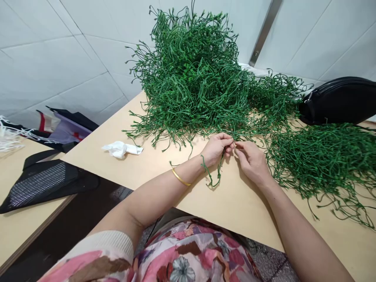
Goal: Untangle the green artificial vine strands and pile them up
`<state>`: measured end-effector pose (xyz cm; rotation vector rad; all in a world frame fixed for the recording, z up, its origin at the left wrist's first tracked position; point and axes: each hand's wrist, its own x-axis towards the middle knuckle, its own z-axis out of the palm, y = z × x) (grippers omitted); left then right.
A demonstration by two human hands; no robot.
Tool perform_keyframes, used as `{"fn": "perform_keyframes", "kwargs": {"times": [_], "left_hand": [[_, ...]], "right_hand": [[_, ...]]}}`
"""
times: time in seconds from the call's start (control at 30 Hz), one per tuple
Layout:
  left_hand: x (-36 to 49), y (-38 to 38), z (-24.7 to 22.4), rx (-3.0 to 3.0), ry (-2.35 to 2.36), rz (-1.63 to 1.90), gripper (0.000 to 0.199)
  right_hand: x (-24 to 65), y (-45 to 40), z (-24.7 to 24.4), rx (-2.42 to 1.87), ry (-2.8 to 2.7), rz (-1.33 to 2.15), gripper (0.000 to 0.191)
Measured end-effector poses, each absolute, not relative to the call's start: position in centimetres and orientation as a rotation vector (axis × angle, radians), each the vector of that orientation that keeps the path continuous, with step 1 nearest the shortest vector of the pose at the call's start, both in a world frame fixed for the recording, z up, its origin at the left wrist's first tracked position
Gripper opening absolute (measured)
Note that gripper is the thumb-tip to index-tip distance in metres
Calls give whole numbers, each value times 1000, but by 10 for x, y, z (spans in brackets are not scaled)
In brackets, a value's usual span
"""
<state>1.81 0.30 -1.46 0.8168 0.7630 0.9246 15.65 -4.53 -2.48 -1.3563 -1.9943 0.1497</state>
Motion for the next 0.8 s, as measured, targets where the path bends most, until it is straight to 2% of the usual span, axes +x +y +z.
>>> {"fn": "perform_keyframes", "kwargs": {"times": [0.23,0.37,0.53,0.67,0.8], "left_hand": [[17,5,-18,862,750,935,13],[16,5,-16,846,739,933,13],[15,5,-13,819,789,934,13],[16,4,-12,818,808,935,12],[16,2,-11,848,795,916,14]], "right_hand": [[158,-38,-35,-1458,-2260,-72,29],[155,-43,-35,-1535,-2327,-220,24],[155,-83,-4,-1443,-2532,-301,23],[187,-111,31,-1357,-2443,-406,19],[239,-105,50,-1786,-2131,-517,11]]}}
